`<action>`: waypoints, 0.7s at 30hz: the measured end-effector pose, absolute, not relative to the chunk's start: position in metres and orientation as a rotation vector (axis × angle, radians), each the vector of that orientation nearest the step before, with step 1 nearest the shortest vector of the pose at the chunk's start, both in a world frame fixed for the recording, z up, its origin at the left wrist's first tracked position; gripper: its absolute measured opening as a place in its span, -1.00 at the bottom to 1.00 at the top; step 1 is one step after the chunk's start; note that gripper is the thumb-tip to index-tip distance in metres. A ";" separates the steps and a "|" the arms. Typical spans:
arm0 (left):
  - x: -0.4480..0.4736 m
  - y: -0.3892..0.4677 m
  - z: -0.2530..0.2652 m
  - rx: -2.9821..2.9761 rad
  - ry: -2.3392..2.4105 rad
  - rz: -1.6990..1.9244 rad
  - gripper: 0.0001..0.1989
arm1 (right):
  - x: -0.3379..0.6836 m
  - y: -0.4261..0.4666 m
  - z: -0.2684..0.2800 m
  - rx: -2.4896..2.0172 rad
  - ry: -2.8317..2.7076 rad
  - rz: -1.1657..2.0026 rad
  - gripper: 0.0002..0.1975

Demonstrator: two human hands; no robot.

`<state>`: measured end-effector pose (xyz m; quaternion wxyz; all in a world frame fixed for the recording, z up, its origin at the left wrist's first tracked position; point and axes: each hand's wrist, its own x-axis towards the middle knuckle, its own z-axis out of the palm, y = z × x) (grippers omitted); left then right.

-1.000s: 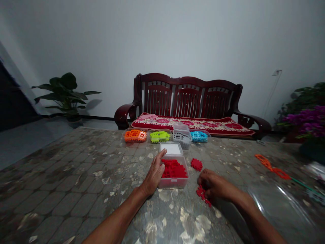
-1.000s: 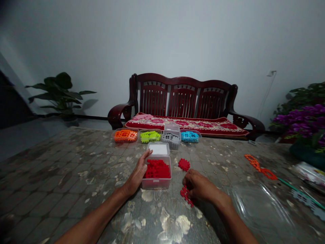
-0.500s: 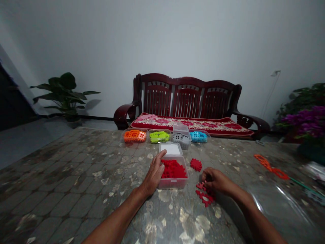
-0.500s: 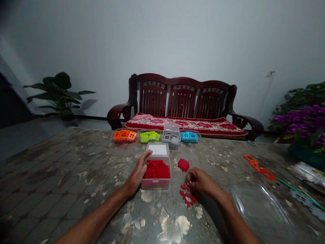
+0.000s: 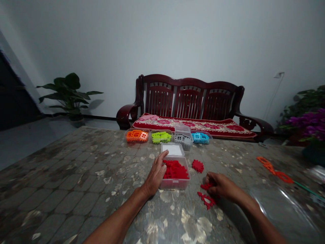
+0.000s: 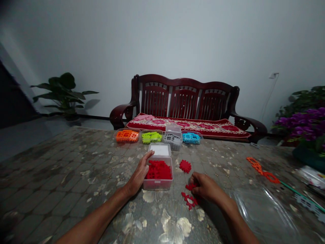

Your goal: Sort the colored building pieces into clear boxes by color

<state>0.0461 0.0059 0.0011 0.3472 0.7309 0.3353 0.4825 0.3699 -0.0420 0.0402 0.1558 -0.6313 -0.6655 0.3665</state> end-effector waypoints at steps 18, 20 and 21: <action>0.051 0.007 -0.009 1.755 0.754 1.349 -0.39 | 0.247 -0.014 0.116 -1.053 -2.395 0.459 -0.71; 0.052 0.007 -0.011 1.741 0.738 1.365 -0.38 | 0.243 -0.012 0.112 -1.007 -2.439 0.502 -0.67; 0.052 0.007 -0.011 1.736 0.732 1.368 -0.38 | 0.244 -0.012 0.110 -1.024 -2.416 0.503 -0.64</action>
